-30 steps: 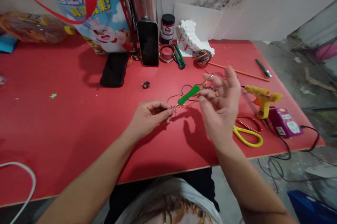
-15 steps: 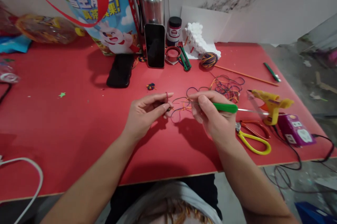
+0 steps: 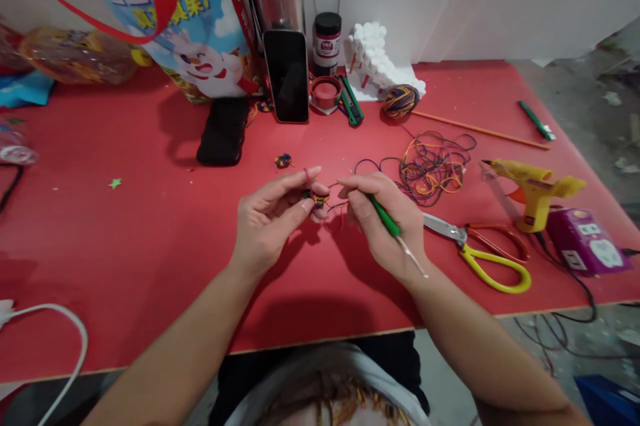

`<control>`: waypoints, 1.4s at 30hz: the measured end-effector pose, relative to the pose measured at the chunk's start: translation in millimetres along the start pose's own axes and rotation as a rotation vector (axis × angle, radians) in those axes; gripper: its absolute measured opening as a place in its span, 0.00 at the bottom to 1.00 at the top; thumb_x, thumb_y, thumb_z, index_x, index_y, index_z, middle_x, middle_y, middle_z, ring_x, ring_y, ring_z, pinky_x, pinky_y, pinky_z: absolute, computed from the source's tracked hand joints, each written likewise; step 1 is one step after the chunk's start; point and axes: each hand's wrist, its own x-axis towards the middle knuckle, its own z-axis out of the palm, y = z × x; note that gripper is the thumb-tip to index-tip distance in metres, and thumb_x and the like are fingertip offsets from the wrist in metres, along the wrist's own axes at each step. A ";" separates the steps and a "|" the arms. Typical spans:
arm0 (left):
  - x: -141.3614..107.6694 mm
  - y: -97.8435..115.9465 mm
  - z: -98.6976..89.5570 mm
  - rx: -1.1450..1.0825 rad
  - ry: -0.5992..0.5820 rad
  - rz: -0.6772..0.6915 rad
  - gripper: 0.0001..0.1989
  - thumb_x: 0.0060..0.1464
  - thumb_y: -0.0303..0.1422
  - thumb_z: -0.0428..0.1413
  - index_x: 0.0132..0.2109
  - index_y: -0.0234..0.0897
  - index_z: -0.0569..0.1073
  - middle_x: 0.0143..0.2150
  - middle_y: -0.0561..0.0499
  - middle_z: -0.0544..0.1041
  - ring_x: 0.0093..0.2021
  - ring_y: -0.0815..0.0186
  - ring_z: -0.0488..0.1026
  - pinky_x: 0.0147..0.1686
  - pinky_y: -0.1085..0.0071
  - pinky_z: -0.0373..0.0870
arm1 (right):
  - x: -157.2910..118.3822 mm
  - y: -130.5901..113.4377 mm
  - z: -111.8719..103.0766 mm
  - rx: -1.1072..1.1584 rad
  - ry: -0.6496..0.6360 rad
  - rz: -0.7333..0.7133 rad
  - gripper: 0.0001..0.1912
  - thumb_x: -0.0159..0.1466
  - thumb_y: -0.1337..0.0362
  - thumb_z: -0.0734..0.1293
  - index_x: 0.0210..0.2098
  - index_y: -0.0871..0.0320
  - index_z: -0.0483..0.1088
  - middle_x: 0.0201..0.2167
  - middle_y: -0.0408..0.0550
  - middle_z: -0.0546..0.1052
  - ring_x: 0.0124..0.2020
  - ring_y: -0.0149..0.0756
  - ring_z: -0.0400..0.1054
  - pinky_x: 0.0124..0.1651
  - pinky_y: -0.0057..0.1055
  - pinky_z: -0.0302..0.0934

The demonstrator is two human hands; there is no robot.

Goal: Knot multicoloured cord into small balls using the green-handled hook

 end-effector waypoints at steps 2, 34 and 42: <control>-1.1 0.7 1.1 -0.018 -0.032 -0.018 0.20 0.64 0.24 0.66 0.60 0.46 0.85 0.48 0.46 0.87 0.37 0.67 0.84 0.42 0.70 0.85 | 0.2 4.9 0.6 -0.081 -0.063 -0.065 0.16 0.75 0.69 0.68 0.60 0.52 0.75 0.49 0.50 0.81 0.48 0.38 0.76 0.53 0.41 0.73; 16.9 5.7 -17.0 0.495 0.360 0.296 0.07 0.61 0.26 0.67 0.43 0.44 0.85 0.55 0.49 0.78 0.31 0.73 0.71 0.27 0.72 0.70 | 5.2 19.8 -7.1 -0.419 -0.111 -0.256 0.11 0.71 0.70 0.66 0.51 0.53 0.73 0.49 0.56 0.79 0.48 0.42 0.76 0.49 0.39 0.74; 1.1 5.7 -5.1 0.571 -0.084 0.182 0.11 0.61 0.21 0.60 0.42 0.40 0.84 0.56 0.46 0.85 0.23 0.74 0.76 0.22 0.75 0.75 | 6.2 19.2 -7.8 -0.453 -0.125 -0.258 0.11 0.72 0.71 0.66 0.51 0.51 0.73 0.48 0.55 0.79 0.48 0.43 0.76 0.49 0.40 0.74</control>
